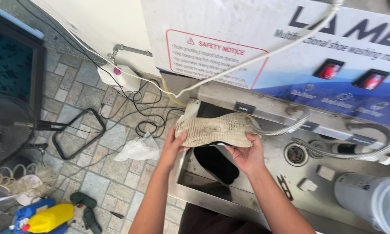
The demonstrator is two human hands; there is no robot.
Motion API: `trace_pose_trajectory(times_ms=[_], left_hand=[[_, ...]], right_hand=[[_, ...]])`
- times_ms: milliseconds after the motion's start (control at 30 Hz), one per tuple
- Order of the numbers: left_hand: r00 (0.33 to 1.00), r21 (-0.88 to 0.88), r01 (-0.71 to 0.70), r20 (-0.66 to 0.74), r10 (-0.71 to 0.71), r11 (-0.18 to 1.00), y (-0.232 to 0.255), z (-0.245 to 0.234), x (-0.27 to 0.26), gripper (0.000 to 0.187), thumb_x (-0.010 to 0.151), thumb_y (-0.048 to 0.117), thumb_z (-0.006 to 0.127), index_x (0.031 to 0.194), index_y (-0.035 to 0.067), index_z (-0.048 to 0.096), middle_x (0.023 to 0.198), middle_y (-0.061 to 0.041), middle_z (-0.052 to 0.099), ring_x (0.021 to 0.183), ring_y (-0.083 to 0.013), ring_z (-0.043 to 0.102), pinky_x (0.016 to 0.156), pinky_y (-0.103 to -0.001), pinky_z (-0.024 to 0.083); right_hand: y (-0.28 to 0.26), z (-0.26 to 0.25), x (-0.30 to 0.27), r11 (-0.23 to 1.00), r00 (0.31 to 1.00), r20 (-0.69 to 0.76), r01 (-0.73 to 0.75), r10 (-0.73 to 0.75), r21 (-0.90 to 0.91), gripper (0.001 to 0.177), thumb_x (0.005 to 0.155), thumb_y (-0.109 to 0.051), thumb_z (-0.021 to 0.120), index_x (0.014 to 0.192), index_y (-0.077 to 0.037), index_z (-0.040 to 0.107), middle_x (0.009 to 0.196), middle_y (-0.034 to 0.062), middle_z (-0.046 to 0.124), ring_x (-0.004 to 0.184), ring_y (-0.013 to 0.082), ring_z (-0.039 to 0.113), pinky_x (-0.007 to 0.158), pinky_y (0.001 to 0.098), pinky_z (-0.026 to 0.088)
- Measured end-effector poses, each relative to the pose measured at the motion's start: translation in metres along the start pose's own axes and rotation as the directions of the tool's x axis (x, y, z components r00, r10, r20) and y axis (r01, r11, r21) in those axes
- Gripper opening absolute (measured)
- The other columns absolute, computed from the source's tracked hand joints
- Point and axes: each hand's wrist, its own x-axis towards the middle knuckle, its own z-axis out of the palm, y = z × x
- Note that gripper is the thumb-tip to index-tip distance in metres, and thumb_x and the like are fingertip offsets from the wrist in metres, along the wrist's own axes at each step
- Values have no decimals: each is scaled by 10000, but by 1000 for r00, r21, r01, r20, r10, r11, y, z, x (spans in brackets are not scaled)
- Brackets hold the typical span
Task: The person cleans a black sneaker using a multifunctional shoe washing machine. They spray the sole with a handheld nozzle, rinse the shoe in a sink, and then use the machine's rotating brushes to scrub the sole. The person also applies a cleaning solution from a spray bottle and scrubs the sole with a brush.
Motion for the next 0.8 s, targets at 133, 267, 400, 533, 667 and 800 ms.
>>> trace_pose_trajectory(times_ms=[133, 267, 400, 533, 667, 800], left_hand=[[922, 92, -386, 81, 379, 918, 0, 11, 54, 620, 928, 361, 720, 1406, 16, 527, 1332, -115, 642, 1211, -209, 597, 1061, -331, 433], [938, 170, -346, 47, 343, 923, 25, 27, 79, 606, 888, 399, 733, 1329, 16, 572, 1226, -109, 692, 1115, -205, 638, 1005, -332, 471], [950, 306, -249, -107, 294, 919, 39, 48, 76, 530, 868, 408, 741, 1214, 14, 664, 1150, -108, 750, 1060, -199, 685, 971, -327, 488], [942, 245, -272, -132, 309, 931, 50, 61, 71, 516, 875, 418, 727, 1187, 9, 677, 1126, -115, 759, 1032, -210, 696, 957, -327, 499], [940, 273, -207, -210, 268, 940, 54, 72, 62, 543, 862, 418, 746, 1197, 1, 657, 1130, -124, 748, 1041, -212, 687, 957, -328, 491], [951, 229, -157, -227, 209, 961, 54, 76, 65, 530, 874, 429, 737, 1189, 8, 669, 1132, -115, 750, 1036, -205, 689, 951, -319, 497]], right_hand=[[12, 16, 16, 987, 999, -5, -36, 37, 158, 559, 929, -381, 553, 1293, 44, 555, 1294, 213, 622, 1194, 392, 618, 1079, 565, 498], [8, 25, 30, 991, 1000, 13, 12, -14, 137, 547, 884, -375, 570, 1295, -15, 569, 1297, 183, 651, 1206, 381, 622, 1081, 556, 466], [5, 22, 40, 977, 987, -111, 131, -113, 167, 472, 916, -335, 604, 1287, -43, 575, 1290, 140, 652, 1217, 319, 607, 1120, 495, 436], [3, 25, 42, 956, 972, -161, 204, -171, 213, 416, 929, -286, 621, 1258, -33, 588, 1278, 130, 637, 1196, 295, 597, 1150, 494, 449], [-11, 35, 49, 955, 967, -191, 210, -171, 210, 419, 923, -290, 606, 1225, 0, 590, 1267, 161, 622, 1188, 308, 600, 1141, 506, 458], [-11, 36, 43, 957, 971, -174, 200, -165, 211, 447, 913, -272, 602, 1241, 31, 584, 1292, 170, 623, 1201, 312, 606, 1152, 492, 450]])
